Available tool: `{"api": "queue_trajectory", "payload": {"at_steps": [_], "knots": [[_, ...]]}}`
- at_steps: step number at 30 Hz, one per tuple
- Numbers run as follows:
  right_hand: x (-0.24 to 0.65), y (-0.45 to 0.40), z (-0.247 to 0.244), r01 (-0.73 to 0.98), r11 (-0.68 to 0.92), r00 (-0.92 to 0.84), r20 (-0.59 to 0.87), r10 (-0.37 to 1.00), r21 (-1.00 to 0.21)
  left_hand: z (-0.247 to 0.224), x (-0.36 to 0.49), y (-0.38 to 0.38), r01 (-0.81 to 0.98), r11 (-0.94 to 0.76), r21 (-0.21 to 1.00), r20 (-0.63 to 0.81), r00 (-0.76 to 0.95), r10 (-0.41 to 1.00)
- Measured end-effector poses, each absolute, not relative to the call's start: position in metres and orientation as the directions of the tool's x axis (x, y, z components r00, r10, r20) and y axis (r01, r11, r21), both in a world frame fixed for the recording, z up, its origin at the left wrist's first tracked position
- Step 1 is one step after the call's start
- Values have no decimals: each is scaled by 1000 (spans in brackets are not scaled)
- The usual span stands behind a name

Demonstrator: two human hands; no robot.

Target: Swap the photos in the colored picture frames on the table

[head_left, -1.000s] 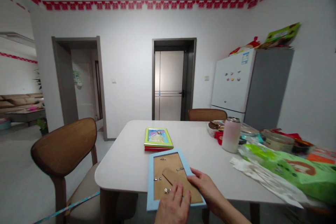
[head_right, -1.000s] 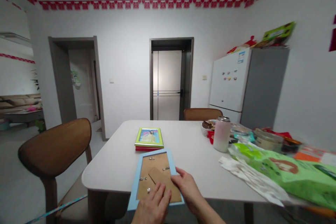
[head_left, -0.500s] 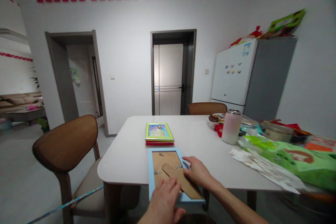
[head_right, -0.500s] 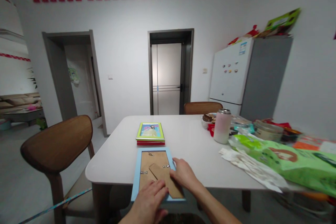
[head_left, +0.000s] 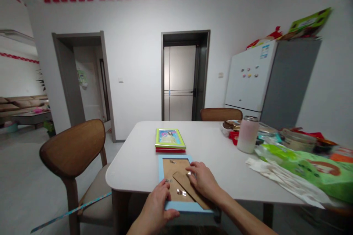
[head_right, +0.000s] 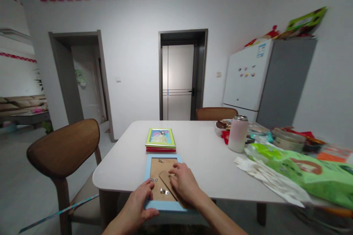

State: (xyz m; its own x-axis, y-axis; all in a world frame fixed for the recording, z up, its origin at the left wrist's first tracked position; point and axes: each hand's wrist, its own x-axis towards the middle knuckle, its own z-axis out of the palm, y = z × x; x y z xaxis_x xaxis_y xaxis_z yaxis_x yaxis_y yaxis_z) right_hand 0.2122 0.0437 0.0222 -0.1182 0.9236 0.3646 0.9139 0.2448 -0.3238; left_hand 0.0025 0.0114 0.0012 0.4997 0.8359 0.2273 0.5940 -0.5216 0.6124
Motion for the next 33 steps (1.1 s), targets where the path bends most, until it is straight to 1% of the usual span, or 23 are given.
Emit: {"api": "queue_trajectory", "payload": {"at_steps": [3,5,8,13,18,21,25,29,33], "knots": [[195,32,20,804,417,-290,333,897,-424,0,2,12,579,-529,620,252,492,833],[182,31,19,769,438,-322,310,894,-465,-1,2,12,571,-534,624,267,487,832],[166,39,21,800,394,-267,320,909,-452,-1,3,12,568,-532,628,278,475,835],[150,52,24,842,370,-267,293,918,-393,0,4,10,562,-538,629,306,457,835],[144,58,15,890,268,-158,302,940,-370,-1,3,9,540,-547,640,319,462,828],[149,69,14,886,247,-141,279,950,-393,-2,4,8,544,-538,644,316,452,834],[159,93,18,889,207,-78,311,947,-408,-4,3,10,555,-526,644,305,445,842],[164,109,22,890,155,-19,305,952,-429,-5,2,12,540,-543,643,311,464,830],[171,98,27,870,172,-34,293,956,-462,-5,2,16,537,-531,656,314,446,838]]}}
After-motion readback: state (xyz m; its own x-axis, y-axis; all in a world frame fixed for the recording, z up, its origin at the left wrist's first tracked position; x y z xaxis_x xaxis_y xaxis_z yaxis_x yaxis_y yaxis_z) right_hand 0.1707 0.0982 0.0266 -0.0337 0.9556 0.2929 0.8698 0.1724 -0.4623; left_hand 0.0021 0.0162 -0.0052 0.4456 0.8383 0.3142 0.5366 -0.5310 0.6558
